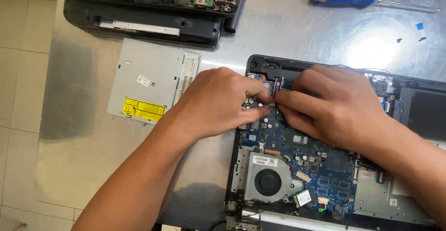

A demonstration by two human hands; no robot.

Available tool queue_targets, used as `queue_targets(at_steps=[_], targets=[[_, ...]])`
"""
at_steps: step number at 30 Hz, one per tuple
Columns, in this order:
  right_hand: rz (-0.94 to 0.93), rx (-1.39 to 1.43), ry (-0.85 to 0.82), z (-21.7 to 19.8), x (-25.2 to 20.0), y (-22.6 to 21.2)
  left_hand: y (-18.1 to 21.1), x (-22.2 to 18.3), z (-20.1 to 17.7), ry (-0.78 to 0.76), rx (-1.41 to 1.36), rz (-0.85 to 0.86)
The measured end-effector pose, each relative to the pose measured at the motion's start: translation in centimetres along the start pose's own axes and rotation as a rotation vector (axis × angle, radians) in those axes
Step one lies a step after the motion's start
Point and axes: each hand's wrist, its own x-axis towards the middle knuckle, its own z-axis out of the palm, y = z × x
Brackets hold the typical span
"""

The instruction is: Disassembling, cleaning, and repairing internal components of a laptop computer using a screwdriver and cleaning cloth.

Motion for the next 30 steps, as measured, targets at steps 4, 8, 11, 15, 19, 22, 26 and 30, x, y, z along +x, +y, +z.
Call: queue_targets(at_steps=[4,8,11,15,19,22,26,30], targets=[[0.041,0.011,0.003,0.15,-0.12,-0.05,-0.08,-0.1,0.11,0.009,0.01,0.018],[0.037,0.05,-0.011,0.29,-0.16,0.29,-0.13,-0.13,0.21,0.032,0.01,0.034],[0.045,0.154,-0.04,0.44,-0.29,0.61,-0.23,-0.25,0.37,0.077,0.011,0.112],[0.039,0.136,-0.024,0.5,-0.33,0.56,-0.49,-0.33,0.54,0.11,0.029,0.158],[0.029,0.157,-0.064,0.37,-0.26,0.59,-0.63,-0.32,0.75,0.155,0.055,0.215],[0.06,0.213,-0.068,0.09,0.19,0.28,-0.46,-0.2,0.72,0.118,0.036,0.153],[0.064,0.245,-0.052,0.06,0.44,0.16,-0.33,-0.13,0.56,0.096,0.031,0.139],[0.028,0.263,-0.048,0.19,0.42,0.1,-0.34,-0.2,0.56,0.077,0.038,0.124]])
